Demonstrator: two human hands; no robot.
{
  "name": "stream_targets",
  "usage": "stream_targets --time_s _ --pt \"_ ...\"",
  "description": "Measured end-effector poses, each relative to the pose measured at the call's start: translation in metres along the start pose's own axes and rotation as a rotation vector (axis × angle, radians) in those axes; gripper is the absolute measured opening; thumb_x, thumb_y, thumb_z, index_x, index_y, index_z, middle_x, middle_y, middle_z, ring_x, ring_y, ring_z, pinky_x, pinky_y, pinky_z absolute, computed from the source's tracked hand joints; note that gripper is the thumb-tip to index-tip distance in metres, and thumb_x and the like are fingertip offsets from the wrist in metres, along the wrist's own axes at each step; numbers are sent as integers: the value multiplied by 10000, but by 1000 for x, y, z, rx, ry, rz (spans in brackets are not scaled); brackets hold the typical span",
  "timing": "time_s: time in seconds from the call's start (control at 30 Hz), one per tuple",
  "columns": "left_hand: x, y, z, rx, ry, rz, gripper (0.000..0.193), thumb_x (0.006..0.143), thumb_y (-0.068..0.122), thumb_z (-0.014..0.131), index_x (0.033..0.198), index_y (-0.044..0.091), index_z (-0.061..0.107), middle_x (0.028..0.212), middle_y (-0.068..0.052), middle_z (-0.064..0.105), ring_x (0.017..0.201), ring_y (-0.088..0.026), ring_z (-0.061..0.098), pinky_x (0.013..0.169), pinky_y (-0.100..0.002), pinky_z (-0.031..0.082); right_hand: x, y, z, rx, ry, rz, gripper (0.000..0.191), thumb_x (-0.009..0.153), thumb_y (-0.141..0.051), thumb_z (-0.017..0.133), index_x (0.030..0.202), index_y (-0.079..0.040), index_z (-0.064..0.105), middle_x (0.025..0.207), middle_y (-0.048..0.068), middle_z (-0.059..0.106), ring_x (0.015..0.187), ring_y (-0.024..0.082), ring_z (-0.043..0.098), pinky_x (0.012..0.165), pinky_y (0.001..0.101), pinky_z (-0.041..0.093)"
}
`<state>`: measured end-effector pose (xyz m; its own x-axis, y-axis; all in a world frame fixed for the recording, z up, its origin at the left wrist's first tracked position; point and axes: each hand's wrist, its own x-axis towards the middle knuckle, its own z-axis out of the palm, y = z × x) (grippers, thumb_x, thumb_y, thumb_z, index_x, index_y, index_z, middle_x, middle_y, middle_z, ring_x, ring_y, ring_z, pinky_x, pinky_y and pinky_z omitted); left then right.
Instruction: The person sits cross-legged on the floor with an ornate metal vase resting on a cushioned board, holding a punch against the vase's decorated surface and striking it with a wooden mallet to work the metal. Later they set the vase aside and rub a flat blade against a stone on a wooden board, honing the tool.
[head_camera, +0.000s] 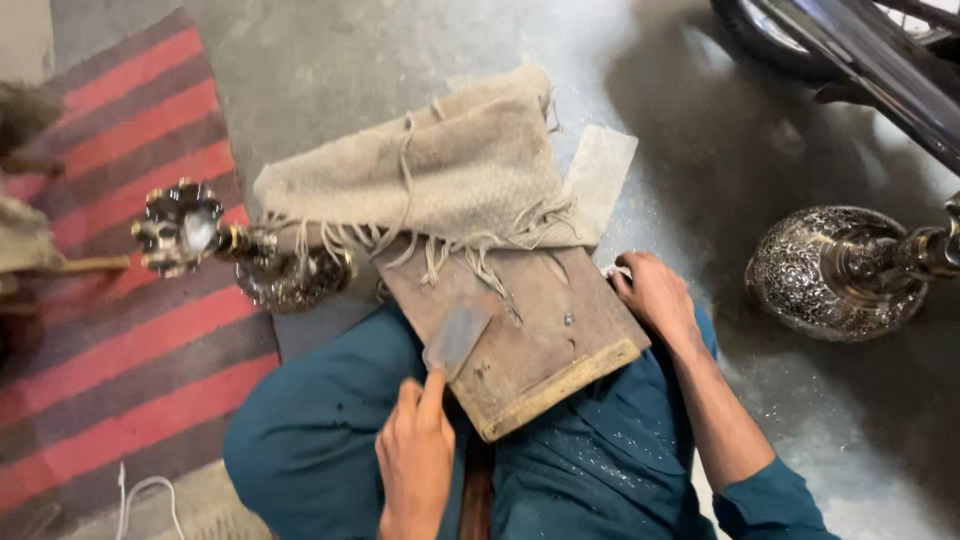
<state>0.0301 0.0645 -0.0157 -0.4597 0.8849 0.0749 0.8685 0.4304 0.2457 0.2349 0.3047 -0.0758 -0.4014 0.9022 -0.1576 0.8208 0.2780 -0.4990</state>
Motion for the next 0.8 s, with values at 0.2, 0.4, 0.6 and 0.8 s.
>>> stream_targets --time_s 0.2,0.4,0.6,0.8 --pt "7 -2 4 -24 -35 73 555 771 -13 682 1315 75 614 1101 -221 628 911 -420 677 681 -505 553 -6 1 5 -40 -23 -64 318 942 -256 619 1215 -111 696 1215 171 691 1068 422 655 863 521 533" --pt "4 -3 3 -4 58 94 553 740 -7 684 1281 91 624 1094 -237 631 845 -416 677 669 -494 565 -4 1 -1 14 34 -28 308 941 -285 631 1187 -112 699 1182 177 699 1064 412 661 875 511 534" --pt "13 4 0 -33 31 117 566 708 -8 684 1267 58 621 1124 -241 628 906 -428 680 663 -499 559 -6 -1 0 -20 17 -43 315 938 -277 641 1202 -115 697 1172 183 699 1047 422 657 863 516 533" --pt "8 11 -14 6 -39 15 496 810 -1 667 1293 104 620 1037 -199 627 883 -402 685 686 -499 556 -8 -2 0 2 30 -23 279 969 -301 645 1166 -112 705 1133 173 701 1049 408 659 867 513 536"
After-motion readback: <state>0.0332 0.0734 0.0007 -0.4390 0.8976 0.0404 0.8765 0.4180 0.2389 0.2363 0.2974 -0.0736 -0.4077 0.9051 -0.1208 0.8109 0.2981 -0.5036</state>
